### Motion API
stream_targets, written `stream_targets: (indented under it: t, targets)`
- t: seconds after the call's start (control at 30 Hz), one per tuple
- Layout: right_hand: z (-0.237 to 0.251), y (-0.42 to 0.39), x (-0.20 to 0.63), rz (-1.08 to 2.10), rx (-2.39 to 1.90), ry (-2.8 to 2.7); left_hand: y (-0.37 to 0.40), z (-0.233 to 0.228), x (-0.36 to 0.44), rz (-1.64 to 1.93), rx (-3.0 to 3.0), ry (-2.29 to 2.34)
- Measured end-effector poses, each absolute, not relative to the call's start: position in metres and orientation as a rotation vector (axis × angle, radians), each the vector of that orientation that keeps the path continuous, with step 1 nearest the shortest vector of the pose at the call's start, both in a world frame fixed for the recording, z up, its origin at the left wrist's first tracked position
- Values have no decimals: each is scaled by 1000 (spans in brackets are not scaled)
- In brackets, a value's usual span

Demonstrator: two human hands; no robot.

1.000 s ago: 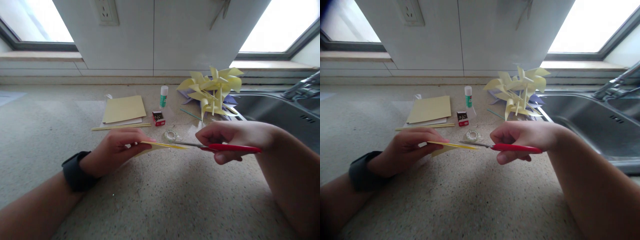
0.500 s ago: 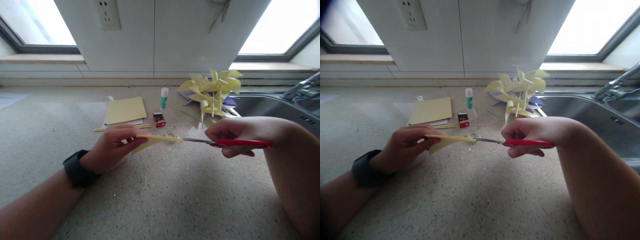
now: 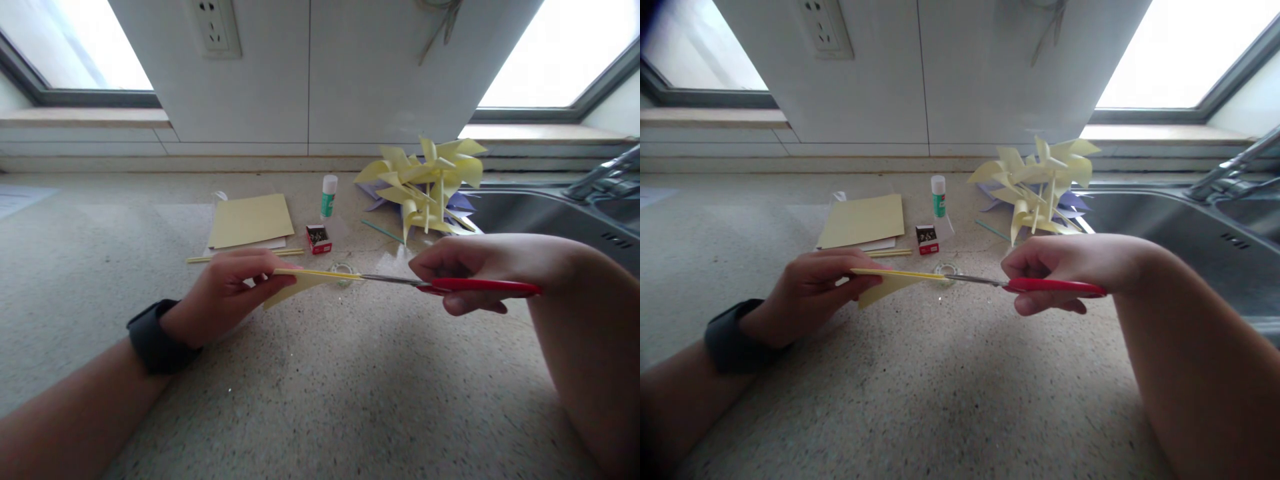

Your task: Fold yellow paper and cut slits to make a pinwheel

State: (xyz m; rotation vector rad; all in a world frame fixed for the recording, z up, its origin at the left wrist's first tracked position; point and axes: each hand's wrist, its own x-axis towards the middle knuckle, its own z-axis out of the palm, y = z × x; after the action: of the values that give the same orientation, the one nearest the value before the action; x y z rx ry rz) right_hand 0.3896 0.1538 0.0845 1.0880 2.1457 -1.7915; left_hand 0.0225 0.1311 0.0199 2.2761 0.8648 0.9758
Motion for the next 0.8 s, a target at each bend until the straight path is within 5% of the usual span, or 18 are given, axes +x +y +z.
stream_targets:
  t: [0.8]
  targets:
    - [85,152,389,-1725,1160,2148,131,19,23,978,2287,864]
